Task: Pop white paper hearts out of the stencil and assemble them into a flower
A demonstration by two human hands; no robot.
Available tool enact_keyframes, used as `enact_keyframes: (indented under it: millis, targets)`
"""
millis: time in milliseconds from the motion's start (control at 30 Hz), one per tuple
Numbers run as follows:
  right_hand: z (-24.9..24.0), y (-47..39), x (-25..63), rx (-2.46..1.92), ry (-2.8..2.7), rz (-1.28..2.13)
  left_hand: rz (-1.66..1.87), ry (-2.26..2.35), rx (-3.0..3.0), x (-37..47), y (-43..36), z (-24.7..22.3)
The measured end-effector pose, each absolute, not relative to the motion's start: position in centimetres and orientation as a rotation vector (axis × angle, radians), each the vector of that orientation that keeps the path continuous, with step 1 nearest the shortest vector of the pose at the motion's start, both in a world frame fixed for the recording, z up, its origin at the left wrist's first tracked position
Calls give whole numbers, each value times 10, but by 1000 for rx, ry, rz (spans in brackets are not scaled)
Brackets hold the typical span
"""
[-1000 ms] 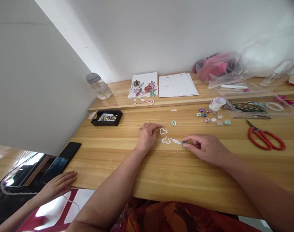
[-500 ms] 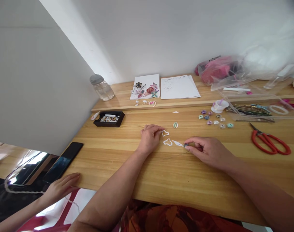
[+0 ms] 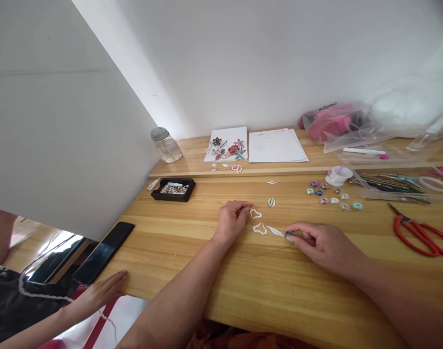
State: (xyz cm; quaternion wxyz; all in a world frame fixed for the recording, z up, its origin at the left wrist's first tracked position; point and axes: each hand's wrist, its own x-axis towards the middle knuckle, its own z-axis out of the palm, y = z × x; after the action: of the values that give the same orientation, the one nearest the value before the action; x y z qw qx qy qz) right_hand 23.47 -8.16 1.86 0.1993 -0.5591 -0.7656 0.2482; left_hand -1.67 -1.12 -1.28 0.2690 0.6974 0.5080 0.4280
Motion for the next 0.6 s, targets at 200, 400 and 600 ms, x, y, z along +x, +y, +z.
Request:
enact_keyframes:
  millis: [200,400,600]
  targets:
    - [18,-81,236,-1569,-2163,684,1145,1371,1835,-17,-11,-12]
    - [14,-80,236,-1573,-2171,677,1161,1382,1786,-17,-11,-12]
    - [14,-80,236,-1571,-2153,689,1187,1371,1694,-15,-11,-12]
